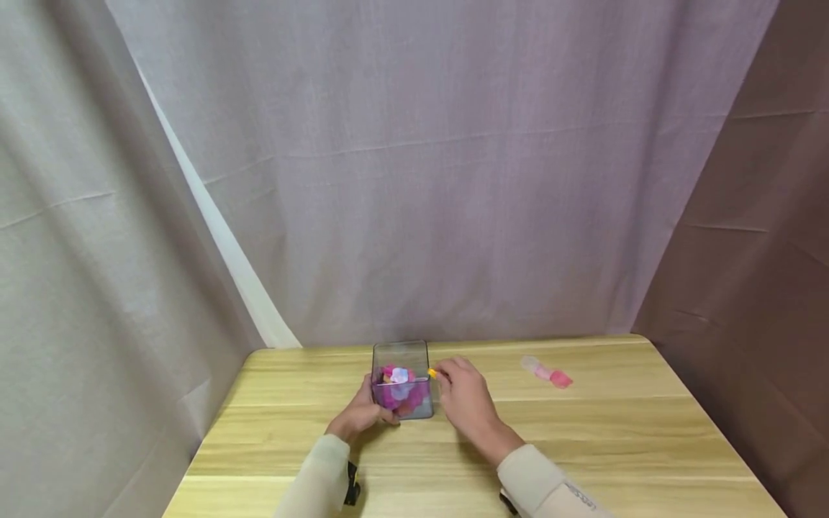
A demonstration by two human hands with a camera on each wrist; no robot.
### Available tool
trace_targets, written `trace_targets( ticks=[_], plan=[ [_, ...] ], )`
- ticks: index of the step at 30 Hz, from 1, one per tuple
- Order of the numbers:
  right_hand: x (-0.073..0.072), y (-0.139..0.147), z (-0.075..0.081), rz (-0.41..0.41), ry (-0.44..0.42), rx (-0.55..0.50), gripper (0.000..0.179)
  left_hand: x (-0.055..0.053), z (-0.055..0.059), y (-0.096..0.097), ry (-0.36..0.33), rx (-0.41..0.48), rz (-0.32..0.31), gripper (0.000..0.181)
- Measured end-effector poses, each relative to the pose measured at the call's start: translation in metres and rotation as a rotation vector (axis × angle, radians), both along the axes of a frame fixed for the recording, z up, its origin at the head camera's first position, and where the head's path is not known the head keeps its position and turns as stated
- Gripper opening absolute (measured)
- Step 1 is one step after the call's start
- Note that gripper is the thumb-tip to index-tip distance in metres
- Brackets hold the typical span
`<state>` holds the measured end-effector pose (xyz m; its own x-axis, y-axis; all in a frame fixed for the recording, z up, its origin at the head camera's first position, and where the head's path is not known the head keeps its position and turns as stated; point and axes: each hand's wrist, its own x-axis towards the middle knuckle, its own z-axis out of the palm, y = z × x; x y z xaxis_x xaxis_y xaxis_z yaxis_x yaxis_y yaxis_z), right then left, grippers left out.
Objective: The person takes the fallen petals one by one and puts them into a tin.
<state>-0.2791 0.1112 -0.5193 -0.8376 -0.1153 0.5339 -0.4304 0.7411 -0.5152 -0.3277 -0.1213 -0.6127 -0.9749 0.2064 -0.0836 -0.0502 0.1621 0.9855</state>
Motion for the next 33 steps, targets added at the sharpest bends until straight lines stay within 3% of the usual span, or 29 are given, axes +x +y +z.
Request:
trace_targets(
  ticks=[6, 13, 17, 33],
  plan=[
    [-0.028, -0.038, 0.008, 0.103, -0.074, 0.077, 0.009, -0.001, 0.0, -0.003, -0.004, -0.022, 0.008, 0.113],
    [-0.065, -0.064, 0.002, 0.164, -0.186, 0.178, 0.01, 0.0, -0.002, -0.004, -0.037, -0.032, 0.0, 0.11],
    [-0.071, -0.069, -0.001, 0.162, -0.233, 0.182, 0.01, 0.001, -0.001, -0.003, -0.036, -0.037, -0.006, 0.109],
    [-0.076, -0.07, -0.003, 0.124, -0.243, 0.232, 0.009, -0.002, 0.003, -0.002, -0.036, -0.014, -0.006, 0.109]
  ],
)
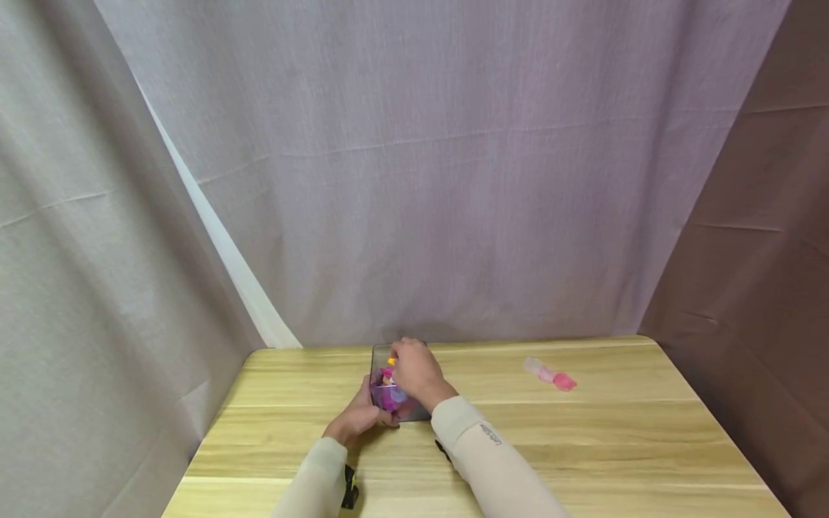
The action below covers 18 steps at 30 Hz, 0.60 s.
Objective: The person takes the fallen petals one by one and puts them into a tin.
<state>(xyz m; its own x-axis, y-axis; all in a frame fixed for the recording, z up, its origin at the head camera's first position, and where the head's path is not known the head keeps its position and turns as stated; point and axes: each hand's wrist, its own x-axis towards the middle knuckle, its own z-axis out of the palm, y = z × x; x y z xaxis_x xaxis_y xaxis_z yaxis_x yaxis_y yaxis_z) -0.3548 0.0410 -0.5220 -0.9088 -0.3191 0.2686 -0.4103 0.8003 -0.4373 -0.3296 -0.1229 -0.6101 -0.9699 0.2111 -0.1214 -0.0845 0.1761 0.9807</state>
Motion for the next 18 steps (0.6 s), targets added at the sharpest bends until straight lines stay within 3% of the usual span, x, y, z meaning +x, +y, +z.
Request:
trace_targets(
  ticks=[18],
  plan=[
    [0.0017, 0.0001, -0.0005, -0.016, -0.007, 0.003, 0.011, -0.0008, -0.0031, 0.0004, -0.011, -0.024, 0.004, 0.109]
  ],
)
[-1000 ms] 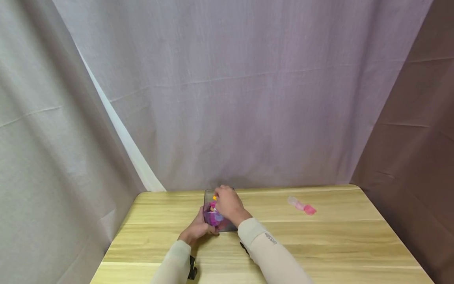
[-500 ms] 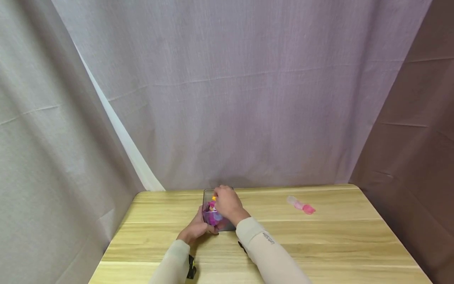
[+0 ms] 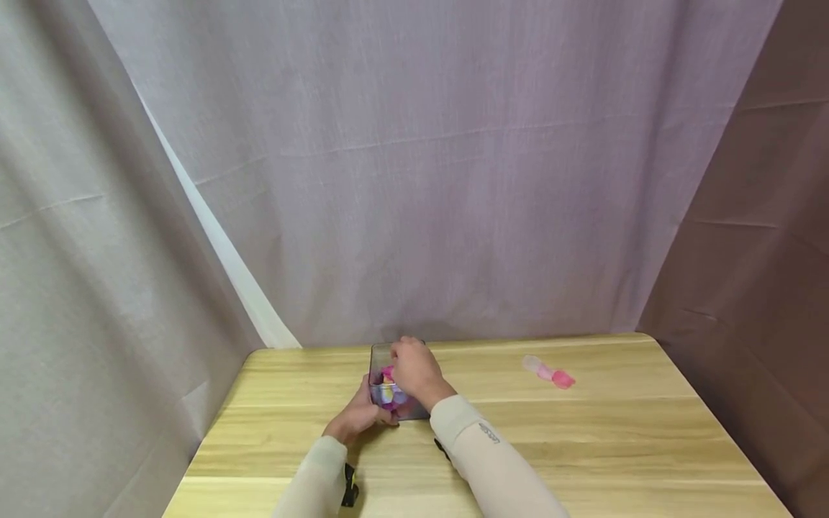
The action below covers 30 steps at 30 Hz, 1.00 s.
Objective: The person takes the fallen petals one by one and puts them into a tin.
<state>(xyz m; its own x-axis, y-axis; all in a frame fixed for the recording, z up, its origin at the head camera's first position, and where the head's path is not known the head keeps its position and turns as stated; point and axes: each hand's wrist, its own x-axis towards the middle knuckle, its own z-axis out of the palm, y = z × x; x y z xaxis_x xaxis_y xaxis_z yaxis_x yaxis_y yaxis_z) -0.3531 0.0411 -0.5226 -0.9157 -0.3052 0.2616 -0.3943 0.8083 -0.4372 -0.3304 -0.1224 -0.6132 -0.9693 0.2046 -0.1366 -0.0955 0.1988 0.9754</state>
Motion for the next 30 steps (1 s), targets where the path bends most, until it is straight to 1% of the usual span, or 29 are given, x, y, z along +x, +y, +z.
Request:
trace_targets(
  ticks=[3, 10, 13, 15, 17, 19, 21, 23, 25, 27, 29, 30],
  plan=[
    [-0.001, 0.0, 0.001, -0.01, 0.005, 0.004, 0.011, 0.0, 0.002, 0.0, -0.003, -0.006, -0.002, 0.11],
    [0.001, 0.001, 0.002, 0.005, 0.009, 0.001, 0.013, 0.002, 0.003, 0.0, -0.007, -0.004, -0.012, 0.108],
    [0.001, 0.001, 0.0, 0.013, 0.031, -0.022, 0.011, 0.003, 0.002, -0.002, -0.01, 0.001, -0.021, 0.106],
    [0.0, -0.001, -0.002, 0.026, 0.032, -0.058, 0.011, 0.003, 0.001, -0.004, -0.01, 0.002, -0.018, 0.105],
    [0.001, -0.001, -0.002, 0.041, 0.035, -0.122, 0.012, 0.002, -0.001, -0.006, -0.009, 0.005, -0.017, 0.105],
    [0.004, 0.004, -0.001, 0.045, 0.043, -0.187, 0.015, 0.002, -0.002, -0.005, -0.007, 0.012, -0.01, 0.105],
    [0.011, 0.011, 0.0, 0.045, 0.088, -0.251, 0.016, 0.001, -0.003, -0.004, -0.005, 0.023, -0.009, 0.105],
    [0.024, 0.021, 0.0, 0.041, 0.171, -0.289, 0.016, -0.001, -0.003, -0.002, 0.0, 0.021, -0.008, 0.105],
    [0.04, 0.032, -0.002, 0.044, 0.262, -0.313, 0.014, -0.002, -0.004, -0.001, 0.002, 0.015, 0.0, 0.106],
    [0.059, 0.044, -0.006, 0.052, 0.329, -0.318, 0.011, -0.002, -0.004, -0.001, 0.008, 0.007, 0.01, 0.107],
    [0.076, 0.056, -0.011, 0.057, 0.371, -0.315, 0.011, -0.002, -0.006, 0.0, 0.011, 0.007, 0.01, 0.109],
    [0.083, 0.061, -0.014, 0.059, 0.382, -0.313, 0.014, -0.002, -0.007, 0.0, 0.007, 0.024, 0.004, 0.109]
  ],
)
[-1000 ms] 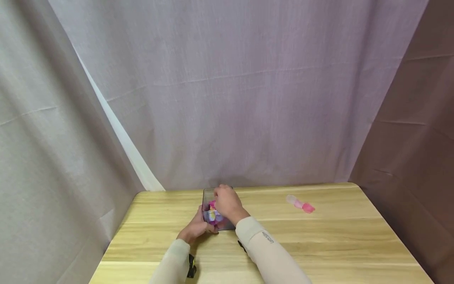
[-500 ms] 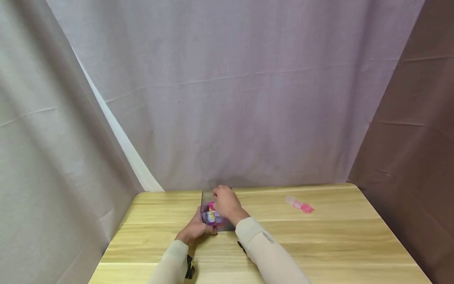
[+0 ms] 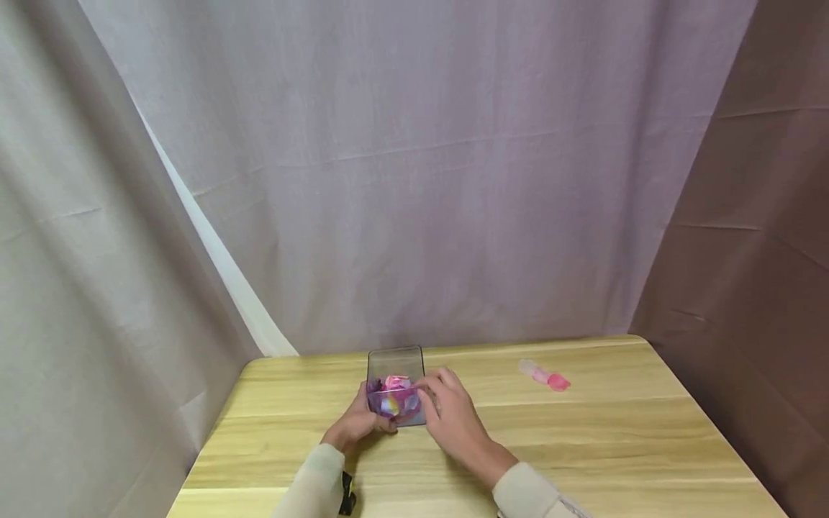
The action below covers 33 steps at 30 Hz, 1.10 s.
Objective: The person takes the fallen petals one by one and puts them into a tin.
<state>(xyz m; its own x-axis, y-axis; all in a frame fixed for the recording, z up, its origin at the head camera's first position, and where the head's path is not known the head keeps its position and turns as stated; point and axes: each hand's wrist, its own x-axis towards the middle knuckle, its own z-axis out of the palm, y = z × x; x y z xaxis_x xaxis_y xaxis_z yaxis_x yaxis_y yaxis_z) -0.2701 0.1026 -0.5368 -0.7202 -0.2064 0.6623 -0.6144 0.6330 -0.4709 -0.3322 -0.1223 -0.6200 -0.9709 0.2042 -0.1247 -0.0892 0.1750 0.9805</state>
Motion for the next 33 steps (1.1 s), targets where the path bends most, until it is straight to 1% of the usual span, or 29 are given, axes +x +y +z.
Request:
trace_targets(
  ticks=[3, 6, 9, 12, 13, 15, 17, 20, 24, 26, 29, 30, 33],
  plan=[
    [0.014, 0.014, -0.007, -0.004, 0.022, 0.008, 0.024, -0.001, 0.001, -0.003, -0.001, 0.052, -0.025, 0.109],
    [0.02, 0.026, -0.014, -0.02, 0.035, 0.023, 0.028, -0.001, -0.003, -0.003, -0.03, 0.151, -0.053, 0.107],
    [0.019, 0.037, -0.021, -0.043, 0.021, 0.036, 0.028, -0.002, -0.004, -0.004, -0.038, 0.192, -0.057, 0.107],
    [0.013, 0.049, -0.028, -0.105, -0.055, 0.058, 0.025, -0.002, -0.003, -0.004, -0.04, 0.191, -0.053, 0.109],
    [0.01, 0.054, -0.03, -0.13, -0.09, 0.067, 0.025, -0.003, -0.003, -0.004, -0.032, 0.188, -0.055, 0.109],
    [0.001, 0.068, -0.035, -0.184, -0.167, 0.085, 0.024, -0.003, -0.003, -0.004, -0.036, 0.187, -0.058, 0.108],
    [-0.009, 0.084, -0.042, -0.228, -0.236, 0.095, 0.027, -0.003, -0.003, -0.003, -0.04, 0.182, -0.061, 0.107],
    [-0.028, 0.111, -0.055, -0.272, -0.306, 0.101, 0.035, -0.002, -0.003, -0.002, -0.048, 0.175, -0.059, 0.106],
    [-0.056, 0.14, -0.067, -0.314, -0.359, 0.143, 0.041, -0.002, -0.001, -0.004, -0.041, 0.168, -0.059, 0.104],
    [-0.069, 0.15, -0.07, -0.326, -0.396, 0.156, 0.043, -0.002, 0.0, -0.004, -0.038, 0.16, -0.062, 0.105],
    [-0.087, 0.161, -0.069, -0.336, -0.459, 0.147, 0.046, -0.003, -0.001, -0.005, -0.038, 0.15, -0.068, 0.105],
    [-0.091, 0.164, -0.068, -0.341, -0.482, 0.144, 0.047, -0.003, -0.001, -0.005, -0.041, 0.151, -0.072, 0.104],
    [-0.102, 0.173, -0.067, -0.356, -0.526, 0.164, 0.046, -0.004, -0.002, -0.002, -0.031, 0.114, -0.068, 0.104]
  ],
)
